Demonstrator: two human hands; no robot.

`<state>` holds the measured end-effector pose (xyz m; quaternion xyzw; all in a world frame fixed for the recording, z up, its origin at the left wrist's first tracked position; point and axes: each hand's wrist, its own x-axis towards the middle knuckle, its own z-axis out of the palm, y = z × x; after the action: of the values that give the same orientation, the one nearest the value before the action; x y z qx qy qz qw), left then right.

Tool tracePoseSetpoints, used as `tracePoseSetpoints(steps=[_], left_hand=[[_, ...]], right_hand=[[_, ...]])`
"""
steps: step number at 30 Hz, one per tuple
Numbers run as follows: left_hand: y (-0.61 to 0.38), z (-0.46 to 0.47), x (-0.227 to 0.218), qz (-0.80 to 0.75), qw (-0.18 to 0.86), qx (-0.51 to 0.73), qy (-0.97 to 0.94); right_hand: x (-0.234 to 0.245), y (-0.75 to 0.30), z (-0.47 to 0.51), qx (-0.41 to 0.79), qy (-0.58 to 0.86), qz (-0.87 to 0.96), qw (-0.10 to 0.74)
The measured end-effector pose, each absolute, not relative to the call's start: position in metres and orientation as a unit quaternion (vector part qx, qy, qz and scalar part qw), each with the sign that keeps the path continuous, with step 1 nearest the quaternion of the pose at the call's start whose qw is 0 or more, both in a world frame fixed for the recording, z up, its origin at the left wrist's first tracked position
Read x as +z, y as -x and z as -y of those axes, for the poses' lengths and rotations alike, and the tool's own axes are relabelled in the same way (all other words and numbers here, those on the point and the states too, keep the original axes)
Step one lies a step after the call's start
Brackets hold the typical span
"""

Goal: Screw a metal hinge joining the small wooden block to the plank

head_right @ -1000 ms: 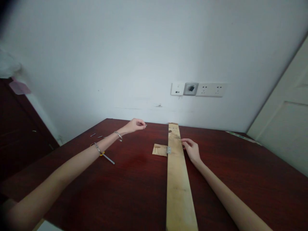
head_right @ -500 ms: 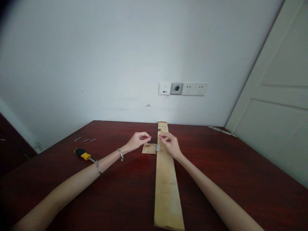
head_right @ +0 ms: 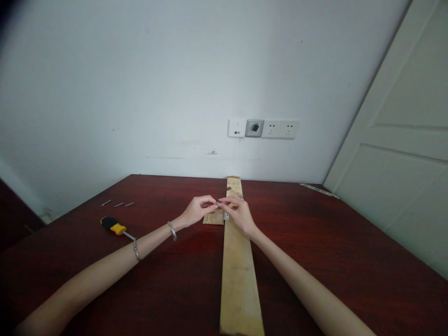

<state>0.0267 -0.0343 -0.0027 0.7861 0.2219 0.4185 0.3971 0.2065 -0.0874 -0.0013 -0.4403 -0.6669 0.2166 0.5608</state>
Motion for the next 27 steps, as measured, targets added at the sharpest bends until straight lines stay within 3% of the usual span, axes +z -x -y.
tracePoseSetpoints(steps=[18, 27], left_hand=[[-0.029, 0.036, -0.006, -0.22, 0.403, 0.413, -0.787], [-0.026, 0.028, -0.009, -0.264, 0.404, 0.427, -0.765]], right_hand=[[-0.002, -0.202, 0.09, 0.211, 0.447, 0.669, 0.555], [-0.032, -0.236, 0.063, 0.185, 0.496, 0.638, 0.559]])
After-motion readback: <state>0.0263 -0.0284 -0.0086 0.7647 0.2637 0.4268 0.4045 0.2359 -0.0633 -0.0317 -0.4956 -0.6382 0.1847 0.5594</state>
